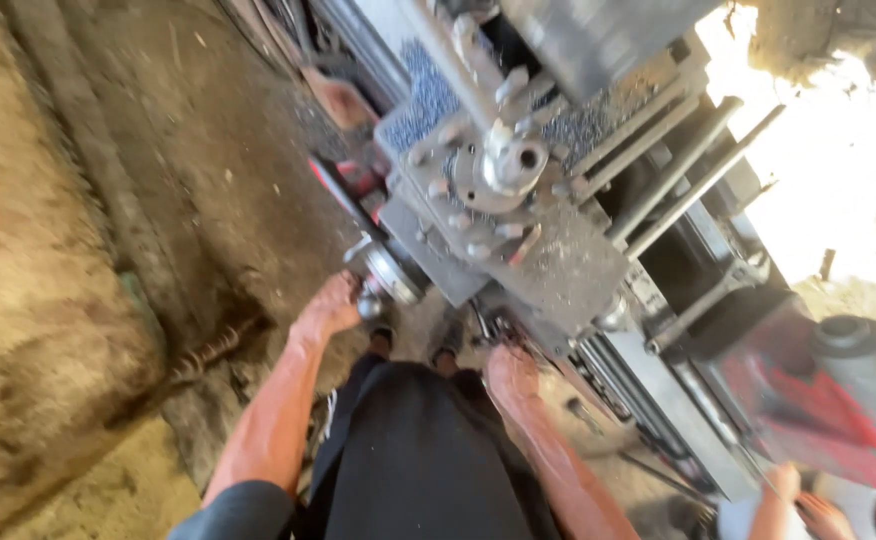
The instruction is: The person operates a lathe by rotating different wheels and handles on the machine to move parts of the lathe.
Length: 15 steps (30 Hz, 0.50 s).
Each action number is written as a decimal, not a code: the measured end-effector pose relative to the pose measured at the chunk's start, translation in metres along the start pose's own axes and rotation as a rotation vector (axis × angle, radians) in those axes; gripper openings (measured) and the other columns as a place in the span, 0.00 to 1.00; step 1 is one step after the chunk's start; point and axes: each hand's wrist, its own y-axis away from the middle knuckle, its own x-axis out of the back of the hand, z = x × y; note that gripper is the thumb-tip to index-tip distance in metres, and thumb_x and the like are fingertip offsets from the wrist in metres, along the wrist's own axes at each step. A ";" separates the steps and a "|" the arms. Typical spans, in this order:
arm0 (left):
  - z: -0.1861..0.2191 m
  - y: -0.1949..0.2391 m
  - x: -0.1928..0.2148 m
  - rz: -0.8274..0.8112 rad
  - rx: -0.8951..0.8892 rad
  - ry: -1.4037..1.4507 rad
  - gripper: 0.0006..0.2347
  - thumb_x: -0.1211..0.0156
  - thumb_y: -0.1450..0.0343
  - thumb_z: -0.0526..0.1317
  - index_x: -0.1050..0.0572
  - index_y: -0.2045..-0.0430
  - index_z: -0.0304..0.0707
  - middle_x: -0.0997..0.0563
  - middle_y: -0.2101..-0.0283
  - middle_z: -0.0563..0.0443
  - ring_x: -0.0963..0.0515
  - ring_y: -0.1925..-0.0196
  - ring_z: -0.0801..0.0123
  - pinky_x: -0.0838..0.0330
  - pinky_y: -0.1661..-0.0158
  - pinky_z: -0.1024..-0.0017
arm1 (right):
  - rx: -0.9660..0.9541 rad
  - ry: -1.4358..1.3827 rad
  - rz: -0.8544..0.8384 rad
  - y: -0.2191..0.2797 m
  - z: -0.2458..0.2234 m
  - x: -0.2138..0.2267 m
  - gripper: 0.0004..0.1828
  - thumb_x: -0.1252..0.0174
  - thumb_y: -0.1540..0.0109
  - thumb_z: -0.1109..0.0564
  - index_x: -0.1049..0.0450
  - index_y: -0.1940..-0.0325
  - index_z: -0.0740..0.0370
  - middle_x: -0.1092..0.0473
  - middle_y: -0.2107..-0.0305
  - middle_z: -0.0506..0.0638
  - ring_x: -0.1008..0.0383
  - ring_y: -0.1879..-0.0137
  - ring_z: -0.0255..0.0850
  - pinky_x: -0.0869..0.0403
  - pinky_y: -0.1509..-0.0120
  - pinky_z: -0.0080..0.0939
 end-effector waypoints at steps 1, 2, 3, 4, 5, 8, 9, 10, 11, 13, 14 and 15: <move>-0.007 -0.002 -0.004 0.013 -0.005 -0.018 0.15 0.41 0.37 0.44 0.18 0.70 0.28 0.17 0.65 0.31 0.17 0.59 0.38 0.23 0.63 0.48 | -0.012 -0.008 0.017 -0.012 0.000 0.020 0.10 0.44 0.45 0.50 0.31 0.79 0.53 0.34 0.84 0.51 0.26 0.76 0.45 0.25 0.72 0.44; -0.016 -0.005 -0.008 0.024 0.057 0.133 0.14 0.36 0.39 0.42 0.19 0.66 0.32 0.15 0.64 0.35 0.16 0.59 0.43 0.22 0.64 0.54 | 0.064 0.164 0.128 -0.023 0.000 0.039 0.12 0.48 0.43 0.56 0.33 0.81 0.58 0.38 0.86 0.58 0.32 0.80 0.50 0.28 0.73 0.47; -0.024 -0.003 -0.017 0.028 0.122 0.292 0.16 0.31 0.42 0.41 0.19 0.62 0.36 0.14 0.62 0.38 0.14 0.59 0.48 0.20 0.64 0.60 | 0.144 0.340 0.227 -0.026 0.003 0.062 0.15 0.52 0.41 0.62 0.35 0.83 0.63 0.43 0.88 0.66 0.37 0.83 0.56 0.31 0.75 0.49; -0.027 -0.006 -0.024 0.035 0.121 0.283 0.16 0.31 0.42 0.41 0.19 0.62 0.36 0.14 0.62 0.38 0.14 0.59 0.48 0.20 0.64 0.60 | 0.137 0.335 0.234 -0.033 0.003 0.072 0.15 0.52 0.41 0.62 0.35 0.83 0.63 0.43 0.88 0.66 0.37 0.83 0.56 0.31 0.75 0.49; -0.028 -0.013 -0.030 0.007 0.101 0.210 0.15 0.30 0.41 0.40 0.20 0.63 0.34 0.14 0.62 0.37 0.14 0.57 0.49 0.19 0.61 0.61 | -0.138 -0.015 -0.239 -0.044 0.006 0.080 0.10 0.55 0.36 0.52 0.37 0.59 0.62 0.35 0.74 0.62 0.29 0.73 0.60 0.25 0.69 0.56; -0.036 -0.036 -0.038 -0.112 0.214 0.182 0.10 0.33 0.34 0.37 0.27 0.64 0.39 0.23 0.61 0.47 0.26 0.58 0.59 0.28 0.58 0.65 | -0.268 -0.292 -0.661 -0.066 0.012 0.100 0.28 0.53 0.32 0.46 0.42 0.33 0.64 0.26 0.64 0.54 0.21 0.71 0.51 0.25 0.73 0.50; -0.040 -0.037 -0.047 -0.228 0.353 0.238 0.08 0.38 0.28 0.36 0.33 0.64 0.47 0.32 0.61 0.59 0.38 0.61 0.69 0.38 0.58 0.67 | -0.136 -0.198 -0.638 -0.060 0.015 0.111 0.30 0.50 0.32 0.49 0.46 0.30 0.67 0.24 0.68 0.51 0.23 0.78 0.37 0.30 0.83 0.38; -0.041 -0.032 -0.044 -0.233 0.359 0.237 0.08 0.38 0.28 0.36 0.33 0.64 0.47 0.32 0.61 0.59 0.38 0.61 0.69 0.38 0.58 0.67 | -0.135 -0.202 -0.645 -0.065 0.012 0.117 0.30 0.50 0.32 0.49 0.46 0.30 0.67 0.24 0.68 0.51 0.23 0.78 0.37 0.30 0.83 0.38; -0.042 -0.026 -0.043 -0.119 0.235 0.112 0.13 0.31 0.34 0.41 0.28 0.61 0.39 0.24 0.59 0.46 0.27 0.55 0.58 0.29 0.55 0.63 | -0.049 -0.057 -0.526 -0.070 0.011 0.123 0.17 0.49 0.36 0.49 0.35 0.45 0.56 0.26 0.64 0.54 0.23 0.76 0.41 0.29 0.83 0.44; -0.053 -0.032 -0.048 0.001 0.114 -0.003 0.22 0.25 0.40 0.46 0.22 0.59 0.30 0.15 0.56 0.33 0.17 0.49 0.47 0.20 0.52 0.58 | 0.049 0.090 -0.400 -0.074 0.009 0.118 0.08 0.49 0.39 0.48 0.24 0.60 0.44 0.28 0.60 0.57 0.24 0.73 0.44 0.28 0.82 0.51; -0.064 -0.042 -0.054 -0.003 0.113 -0.056 0.27 0.26 0.40 0.52 0.25 0.52 0.35 0.18 0.50 0.35 0.20 0.43 0.49 0.24 0.44 0.59 | -0.132 -0.090 -0.366 -0.073 0.008 0.107 0.10 0.50 0.36 0.46 0.27 0.60 0.51 0.26 0.66 0.57 0.21 0.71 0.46 0.26 0.79 0.48; -0.077 -0.042 -0.068 -0.012 0.128 -0.097 0.33 0.27 0.40 0.58 0.28 0.45 0.40 0.20 0.43 0.37 0.23 0.38 0.51 0.29 0.36 0.60 | -0.295 -0.273 -0.344 -0.063 0.007 0.100 0.15 0.50 0.33 0.44 0.30 0.59 0.58 0.24 0.71 0.56 0.19 0.70 0.48 0.25 0.76 0.44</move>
